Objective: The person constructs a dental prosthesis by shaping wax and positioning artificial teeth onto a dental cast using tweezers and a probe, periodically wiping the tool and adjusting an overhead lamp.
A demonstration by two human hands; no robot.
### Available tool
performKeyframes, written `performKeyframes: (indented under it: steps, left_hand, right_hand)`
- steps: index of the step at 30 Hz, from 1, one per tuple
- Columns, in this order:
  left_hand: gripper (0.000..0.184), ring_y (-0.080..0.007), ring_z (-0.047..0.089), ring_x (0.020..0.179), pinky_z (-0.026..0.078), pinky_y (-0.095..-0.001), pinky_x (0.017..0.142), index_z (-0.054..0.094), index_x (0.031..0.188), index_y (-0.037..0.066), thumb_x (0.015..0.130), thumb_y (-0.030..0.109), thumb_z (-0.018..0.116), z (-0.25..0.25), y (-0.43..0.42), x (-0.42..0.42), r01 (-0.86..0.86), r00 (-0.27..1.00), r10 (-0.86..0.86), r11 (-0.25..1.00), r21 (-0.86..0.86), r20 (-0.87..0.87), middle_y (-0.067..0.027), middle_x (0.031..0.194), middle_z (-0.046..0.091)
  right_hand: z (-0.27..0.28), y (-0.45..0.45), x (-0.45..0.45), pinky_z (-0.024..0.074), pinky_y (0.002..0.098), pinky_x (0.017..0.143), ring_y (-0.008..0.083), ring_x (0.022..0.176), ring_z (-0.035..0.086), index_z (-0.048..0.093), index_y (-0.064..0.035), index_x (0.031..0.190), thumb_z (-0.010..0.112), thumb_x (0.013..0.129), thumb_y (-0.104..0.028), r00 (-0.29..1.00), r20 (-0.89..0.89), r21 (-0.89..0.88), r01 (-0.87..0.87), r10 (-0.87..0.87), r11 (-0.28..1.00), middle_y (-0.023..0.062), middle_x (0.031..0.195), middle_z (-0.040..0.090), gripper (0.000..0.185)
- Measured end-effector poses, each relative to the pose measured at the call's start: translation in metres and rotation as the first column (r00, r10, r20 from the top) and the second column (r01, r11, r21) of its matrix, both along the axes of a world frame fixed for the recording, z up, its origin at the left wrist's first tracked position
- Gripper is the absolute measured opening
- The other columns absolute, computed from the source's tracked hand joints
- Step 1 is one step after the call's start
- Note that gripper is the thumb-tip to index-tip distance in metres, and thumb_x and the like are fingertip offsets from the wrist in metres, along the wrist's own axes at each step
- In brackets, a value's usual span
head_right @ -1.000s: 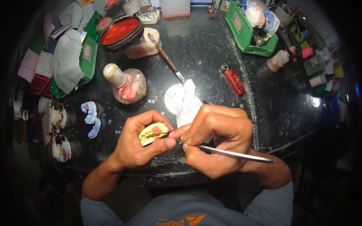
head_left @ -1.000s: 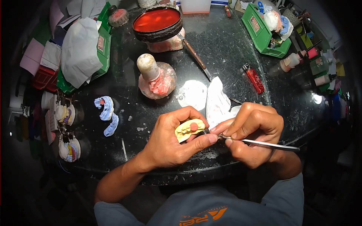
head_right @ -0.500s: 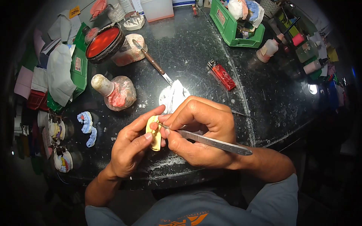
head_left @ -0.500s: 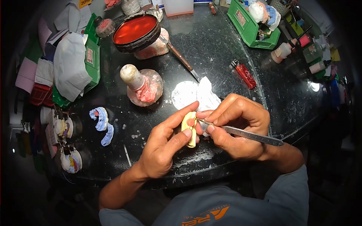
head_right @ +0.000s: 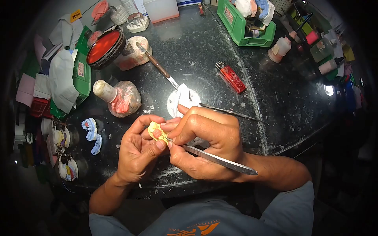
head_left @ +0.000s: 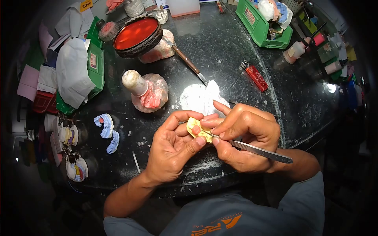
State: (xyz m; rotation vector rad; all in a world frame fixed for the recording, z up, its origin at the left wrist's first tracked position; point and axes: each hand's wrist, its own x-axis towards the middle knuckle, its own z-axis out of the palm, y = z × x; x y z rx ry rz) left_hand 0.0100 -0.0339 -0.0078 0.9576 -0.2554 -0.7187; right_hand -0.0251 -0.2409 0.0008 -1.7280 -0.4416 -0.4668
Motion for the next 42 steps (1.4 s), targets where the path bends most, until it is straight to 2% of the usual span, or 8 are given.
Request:
performKeyframes:
  steps: [6, 8, 15, 21, 30, 42]
  left_hand:
    - [0.046, -0.0238, 0.062, 0.129, 0.051, -0.0361, 0.113, 0.044, 0.144, -0.01, 0.101, -0.009, 0.06, -0.0022, 0.0003, 0.0008, 0.011, 0.997, -0.012, 1.0, 0.016, 0.081, -0.0213, 0.137, 0.06]
    - [0.047, -0.024, 0.063, 0.129, 0.051, -0.0363, 0.112, 0.046, 0.144, -0.008, 0.101, -0.004, 0.063, -0.0023, 0.0002, 0.0001, 0.001, 0.995, -0.006, 0.999, 0.045, 0.104, -0.0219, 0.139, 0.061]
    - [0.05, -0.0272, 0.061, 0.133, 0.05, -0.0387, 0.114, 0.047, 0.148, -0.009, 0.101, -0.004, 0.063, -0.0004, -0.0003, -0.0022, -0.021, 0.989, 0.008, 0.996, 0.089, 0.146, -0.0232, 0.141, 0.061]
    - [0.05, -0.0283, 0.062, 0.133, 0.05, -0.039, 0.114, 0.047, 0.148, -0.009, 0.101, -0.003, 0.063, 0.0019, -0.0005, -0.0026, -0.03, 0.99, 0.014, 0.993, 0.116, 0.141, -0.0254, 0.141, 0.061]
    - [0.05, -0.0228, 0.066, 0.124, 0.053, -0.0341, 0.109, 0.049, 0.146, -0.009, 0.1, -0.001, 0.066, 0.0037, 0.001, -0.0022, -0.014, 0.989, -0.001, 0.994, 0.104, 0.145, -0.0201, 0.133, 0.066]
    - [0.048, -0.0219, 0.066, 0.123, 0.052, -0.0344, 0.109, 0.05, 0.145, -0.009, 0.1, -0.002, 0.064, 0.0055, 0.0018, -0.002, -0.002, 0.994, -0.009, 0.995, 0.105, 0.105, -0.0193, 0.13, 0.068]
  right_hand:
    - [-0.0006, 0.0022, -0.0006, 0.0586, 0.0526, 0.099, 0.0277, 0.091, 0.08, 0.064, -0.0039, 0.079, 0.08, 0.077, 0.003, 1.0, 0.012, 0.008, 0.003, -0.003, 1.0, 0.0095, 0.086, 0.075, 0.017]
    - [-0.0003, 0.002, -0.0015, 0.0588, 0.0523, 0.099, 0.0274, 0.091, 0.08, 0.066, -0.0037, 0.079, 0.08, 0.077, 0.003, 1.0, 0.016, -0.008, -0.002, 0.002, 1.0, 0.009, 0.085, 0.075, 0.016]
    - [0.0044, 0.0021, -0.0009, 0.0544, 0.0575, 0.105, 0.028, 0.094, 0.08, 0.068, -0.0039, 0.079, 0.08, 0.078, 0.003, 0.999, 0.041, -0.035, -0.031, 0.032, 0.999, 0.0085, 0.085, 0.074, 0.013]
    - [0.0031, 0.0004, -0.0012, 0.052, 0.0599, 0.107, 0.0294, 0.096, 0.08, 0.069, -0.0038, 0.08, 0.079, 0.078, 0.003, 0.998, 0.043, -0.059, -0.046, 0.049, 0.997, 0.0079, 0.086, 0.074, 0.012]
    - [0.0007, -0.0015, -0.0013, 0.0507, 0.0599, 0.109, 0.0282, 0.095, 0.08, 0.07, -0.0033, 0.081, 0.079, 0.079, 0.002, 0.998, 0.037, -0.019, -0.053, 0.054, 0.998, 0.0086, 0.087, 0.074, 0.011]
    - [0.0021, -0.0025, -0.0006, 0.0502, 0.0601, 0.109, 0.0284, 0.099, 0.08, 0.07, -0.0028, 0.082, 0.08, 0.079, 0.002, 0.996, 0.033, -0.036, -0.079, 0.08, 0.996, 0.0095, 0.089, 0.074, 0.011]
